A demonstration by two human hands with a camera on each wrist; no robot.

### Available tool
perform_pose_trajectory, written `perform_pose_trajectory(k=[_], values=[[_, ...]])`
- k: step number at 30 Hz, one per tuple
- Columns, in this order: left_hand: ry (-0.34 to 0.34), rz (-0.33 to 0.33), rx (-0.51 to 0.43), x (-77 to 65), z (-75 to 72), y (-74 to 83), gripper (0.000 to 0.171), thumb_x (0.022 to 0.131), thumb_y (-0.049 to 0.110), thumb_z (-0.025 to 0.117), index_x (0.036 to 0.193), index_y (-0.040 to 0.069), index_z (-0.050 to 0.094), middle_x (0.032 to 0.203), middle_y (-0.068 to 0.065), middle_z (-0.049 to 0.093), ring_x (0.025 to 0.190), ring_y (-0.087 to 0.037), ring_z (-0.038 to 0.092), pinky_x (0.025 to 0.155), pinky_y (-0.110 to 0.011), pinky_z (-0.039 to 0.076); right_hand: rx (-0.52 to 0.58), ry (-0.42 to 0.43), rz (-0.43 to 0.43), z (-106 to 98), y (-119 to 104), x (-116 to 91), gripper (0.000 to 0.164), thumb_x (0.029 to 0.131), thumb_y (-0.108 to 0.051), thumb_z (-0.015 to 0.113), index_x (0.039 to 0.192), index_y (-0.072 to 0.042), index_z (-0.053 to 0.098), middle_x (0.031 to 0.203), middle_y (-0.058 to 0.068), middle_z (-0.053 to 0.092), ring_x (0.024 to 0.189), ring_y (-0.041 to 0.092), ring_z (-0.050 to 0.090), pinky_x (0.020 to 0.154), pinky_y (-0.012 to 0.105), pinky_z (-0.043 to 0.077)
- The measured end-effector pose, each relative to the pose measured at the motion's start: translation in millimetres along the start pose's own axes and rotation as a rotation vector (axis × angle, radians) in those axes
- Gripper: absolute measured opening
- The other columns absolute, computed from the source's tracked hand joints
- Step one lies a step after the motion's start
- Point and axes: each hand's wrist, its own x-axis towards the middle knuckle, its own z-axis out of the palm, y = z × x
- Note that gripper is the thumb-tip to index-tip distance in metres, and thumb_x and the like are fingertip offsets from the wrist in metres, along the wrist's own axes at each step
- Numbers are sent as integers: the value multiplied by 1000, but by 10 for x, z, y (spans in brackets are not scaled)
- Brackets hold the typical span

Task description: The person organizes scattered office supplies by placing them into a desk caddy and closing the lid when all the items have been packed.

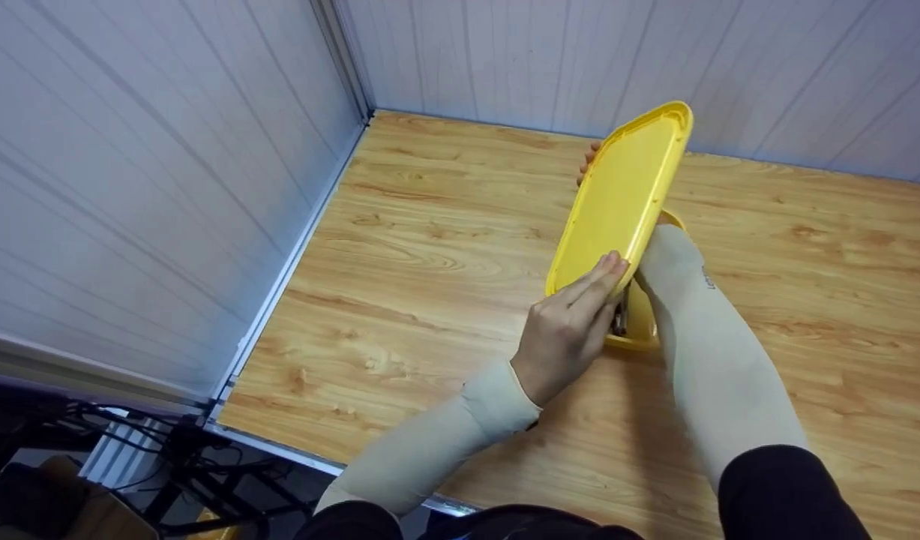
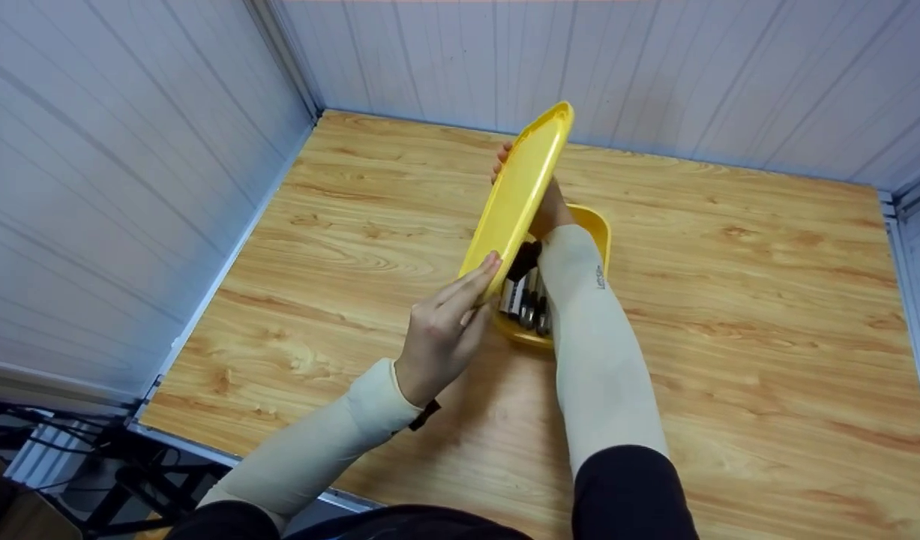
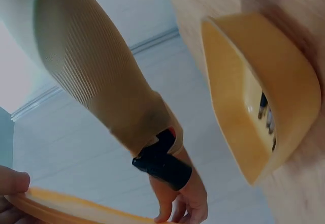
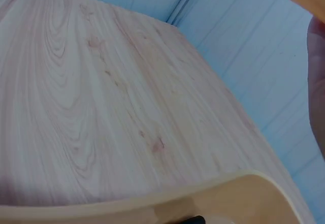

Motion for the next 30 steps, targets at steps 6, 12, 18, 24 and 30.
perform_pose_trajectory(k=[6, 12, 18, 24, 30], values=[[98, -203, -243, 25, -51, -30, 36, 92, 4, 67, 126, -6, 62, 121, -21, 67, 110, -22, 67, 93, -18, 49, -237, 112, 41, -735, -210, 389, 14, 98, -6, 56, 107, 2, 63, 92, 11, 65, 78, 20, 63, 73, 30, 55], [147, -504, -568, 40, -127, -117, 35, 88, -4, 70, 121, -12, 62, 113, -26, 68, 102, -25, 70, 84, -24, 55, -310, 241, 76, -881, -411, 378, 23, 98, -16, 56, 98, 1, 71, 90, 11, 68, 82, 21, 63, 73, 31, 53], [147, -835, -755, 21, -186, -277, 37, 86, -3, 72, 121, -10, 62, 114, -23, 69, 104, -23, 70, 86, -29, 56, -492, 367, 129, -834, -648, 250, 16, 93, -15, 65, 99, -2, 73, 90, 7, 70, 70, 16, 60, 70, 28, 53], [107, -1033, -826, -32, -85, -449, 37, 85, -6, 70, 120, -14, 61, 112, -26, 69, 100, -28, 71, 83, -30, 57, -701, 482, 212, -727, -877, 153, 22, 88, -16, 74, 107, -5, 73, 99, 4, 72, 84, 16, 69, 75, 26, 58], [47, -1175, -816, -144, 65, -554, 37, 86, -4, 71, 121, -12, 62, 113, -24, 69, 101, -26, 70, 83, -27, 56, -904, 558, 259, -675, -957, 72, 19, 86, -18, 76, 100, -7, 75, 90, 2, 75, 79, 14, 72, 72, 25, 58]])
